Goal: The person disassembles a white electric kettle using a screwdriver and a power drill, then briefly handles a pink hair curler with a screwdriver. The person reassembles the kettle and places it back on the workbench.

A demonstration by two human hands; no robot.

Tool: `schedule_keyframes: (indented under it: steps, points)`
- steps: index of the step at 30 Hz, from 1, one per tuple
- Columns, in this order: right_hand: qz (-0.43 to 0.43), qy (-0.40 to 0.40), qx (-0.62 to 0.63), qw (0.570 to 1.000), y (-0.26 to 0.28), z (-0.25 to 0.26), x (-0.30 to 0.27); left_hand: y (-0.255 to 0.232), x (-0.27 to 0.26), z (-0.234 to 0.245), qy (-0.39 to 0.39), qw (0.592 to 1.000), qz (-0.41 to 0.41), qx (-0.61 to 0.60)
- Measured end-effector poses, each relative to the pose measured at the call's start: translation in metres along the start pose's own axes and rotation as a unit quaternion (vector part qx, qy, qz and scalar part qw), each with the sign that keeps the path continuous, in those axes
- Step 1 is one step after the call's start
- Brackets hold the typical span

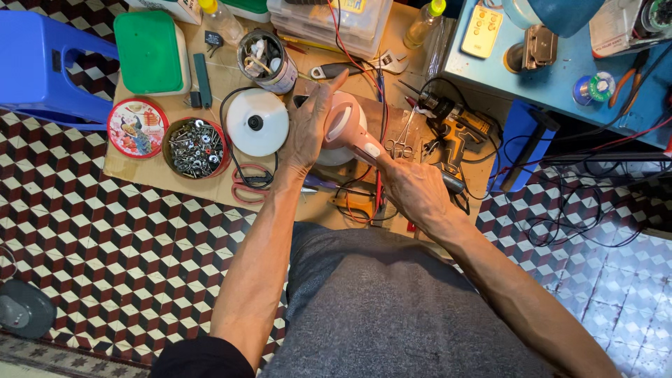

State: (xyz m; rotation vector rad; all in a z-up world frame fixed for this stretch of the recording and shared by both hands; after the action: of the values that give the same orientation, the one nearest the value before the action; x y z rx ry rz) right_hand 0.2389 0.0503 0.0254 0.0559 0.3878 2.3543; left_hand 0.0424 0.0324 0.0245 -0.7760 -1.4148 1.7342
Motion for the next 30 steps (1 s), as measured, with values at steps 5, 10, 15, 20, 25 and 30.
schedule_keyframes:
  steps: [5,10,15,20,25,30]
  points:
    - [0.009,0.053,-0.024,0.998,-0.005,-0.006,0.01,-0.011,-0.002,0.001,-0.002,0.997,-0.06,0.051]
    - [0.071,-0.033,0.0,0.997,0.007,0.008,0.007,-0.007,-0.004,0.0,-0.001,0.997,-0.068,0.041]
    - [-0.066,0.072,0.084,0.992,-0.008,-0.007,0.011,-0.002,0.001,-0.009,0.009,0.996,-0.087,-0.03]
    - [-0.074,0.076,0.199,0.974,-0.018,0.004,0.027,0.01,0.004,-0.014,-0.004,0.999,-0.034,-0.017]
    - [0.057,0.068,-0.044,0.995,-0.007,0.005,0.017,0.012,0.001,-0.013,-0.014,0.997,-0.077,0.015]
    - [-0.144,0.143,0.199,0.959,-0.019,-0.002,0.026,0.023,0.0,-0.014,-0.032,0.992,0.078,-0.089]
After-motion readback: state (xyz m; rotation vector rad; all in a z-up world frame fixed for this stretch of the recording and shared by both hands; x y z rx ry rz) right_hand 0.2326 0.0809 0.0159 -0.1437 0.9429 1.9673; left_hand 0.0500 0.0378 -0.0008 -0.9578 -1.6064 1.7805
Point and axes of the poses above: each hand's wrist, its own x-axis towards the middle knuckle, its own z-axis out of the back of the hand, y = z × x, the point moved 7 cm from there along x, towards the middle knuckle, and after that the axes turned 13 degrees about -y, right-handed, at the moved point
